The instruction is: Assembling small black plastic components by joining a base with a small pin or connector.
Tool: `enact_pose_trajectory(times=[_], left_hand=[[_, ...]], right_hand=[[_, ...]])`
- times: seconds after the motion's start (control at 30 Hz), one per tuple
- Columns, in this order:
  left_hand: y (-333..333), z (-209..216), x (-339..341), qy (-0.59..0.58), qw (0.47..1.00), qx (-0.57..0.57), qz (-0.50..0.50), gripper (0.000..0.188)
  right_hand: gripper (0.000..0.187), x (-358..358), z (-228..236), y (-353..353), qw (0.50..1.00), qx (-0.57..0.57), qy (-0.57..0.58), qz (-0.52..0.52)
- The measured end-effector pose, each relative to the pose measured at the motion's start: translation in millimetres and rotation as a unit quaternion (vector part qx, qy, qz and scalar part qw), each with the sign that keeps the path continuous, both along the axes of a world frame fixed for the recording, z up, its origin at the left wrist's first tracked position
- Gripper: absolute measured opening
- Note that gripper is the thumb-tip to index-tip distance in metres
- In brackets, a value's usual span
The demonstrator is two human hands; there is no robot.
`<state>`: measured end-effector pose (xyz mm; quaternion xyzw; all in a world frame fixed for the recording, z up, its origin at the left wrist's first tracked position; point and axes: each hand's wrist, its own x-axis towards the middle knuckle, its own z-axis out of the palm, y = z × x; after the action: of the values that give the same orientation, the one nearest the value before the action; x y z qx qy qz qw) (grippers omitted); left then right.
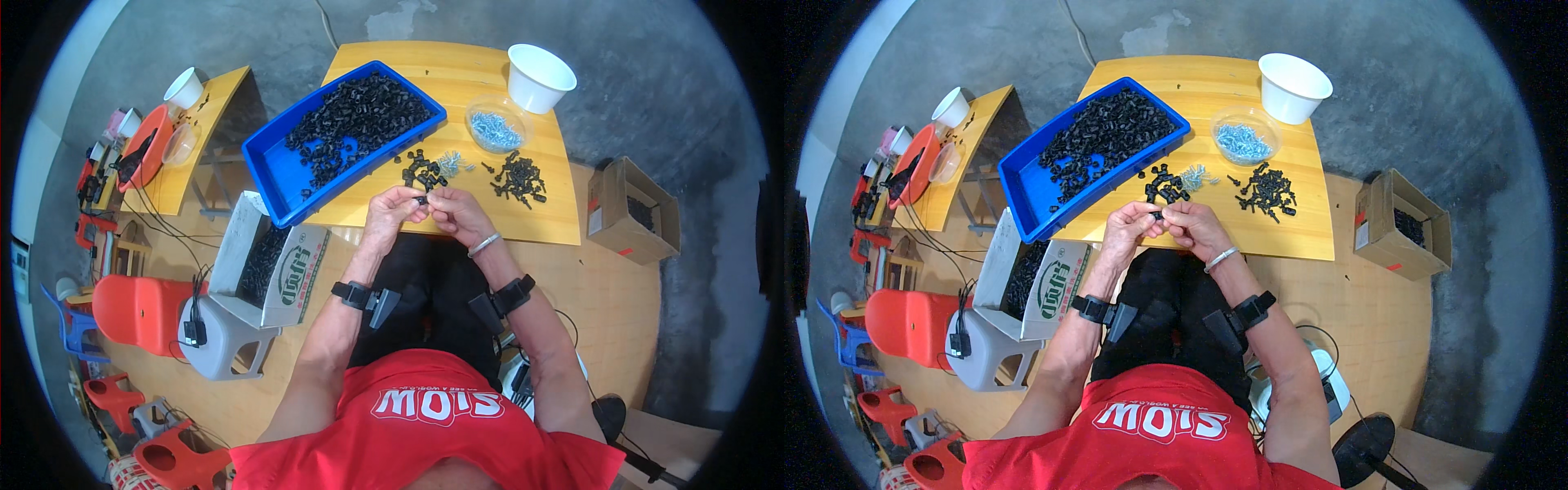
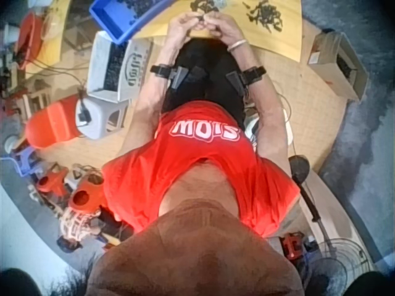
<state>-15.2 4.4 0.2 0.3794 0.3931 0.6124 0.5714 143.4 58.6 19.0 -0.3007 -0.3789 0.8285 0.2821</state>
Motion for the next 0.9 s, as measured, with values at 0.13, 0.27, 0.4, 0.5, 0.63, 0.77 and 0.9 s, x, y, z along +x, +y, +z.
enact_pose_trajectory(times=[0.13, 0.27, 0.4, 0.5, 0.63, 0.77, 0.9], left_hand=[[1.6, -0.6, -3.3, -0.017, 1.000, 0.001, -0.012, 0.015], [2.8, -0.9, -4.3, -0.029, 0.999, 0.003, -0.012, 0.015], [3.1, -0.2, -3.4, -0.047, 0.999, -0.025, 0.003, 0.015], [5.8, -1.8, 1.2, -0.032, 0.999, -0.028, 0.006, 0.014], [8.9, -3.2, 5.5, 0.061, 0.998, -0.018, 0.014, 0.014], [5.9, 5.0, 5.2, 0.045, 0.998, -0.048, -0.018, 0.013], [6.6, 7.5, 5.6, 0.046, 0.997, -0.061, -0.024, 0.012]], right_hand=[[0.012, -2.7, -1.8, 1.8, 1.000, 0.011, 0.013, -0.012], [0.011, -5.7, 0.6, -1.2, 0.998, 0.052, -0.015, -0.034], [0.012, -6.8, -2.9, -1.0, 0.996, 0.064, 0.009, -0.058], [0.013, -0.5, 1.2, 2.0, 0.995, 0.086, -0.025, -0.050], [0.013, 6.9, 3.5, 1.5, 0.994, 0.063, -0.065, -0.057], [0.012, 9.1, -3.6, 4.4, 0.995, 0.066, -0.059, -0.056], [0.011, 9.0, -5.6, 6.3, 0.997, 0.044, -0.025, -0.052]])
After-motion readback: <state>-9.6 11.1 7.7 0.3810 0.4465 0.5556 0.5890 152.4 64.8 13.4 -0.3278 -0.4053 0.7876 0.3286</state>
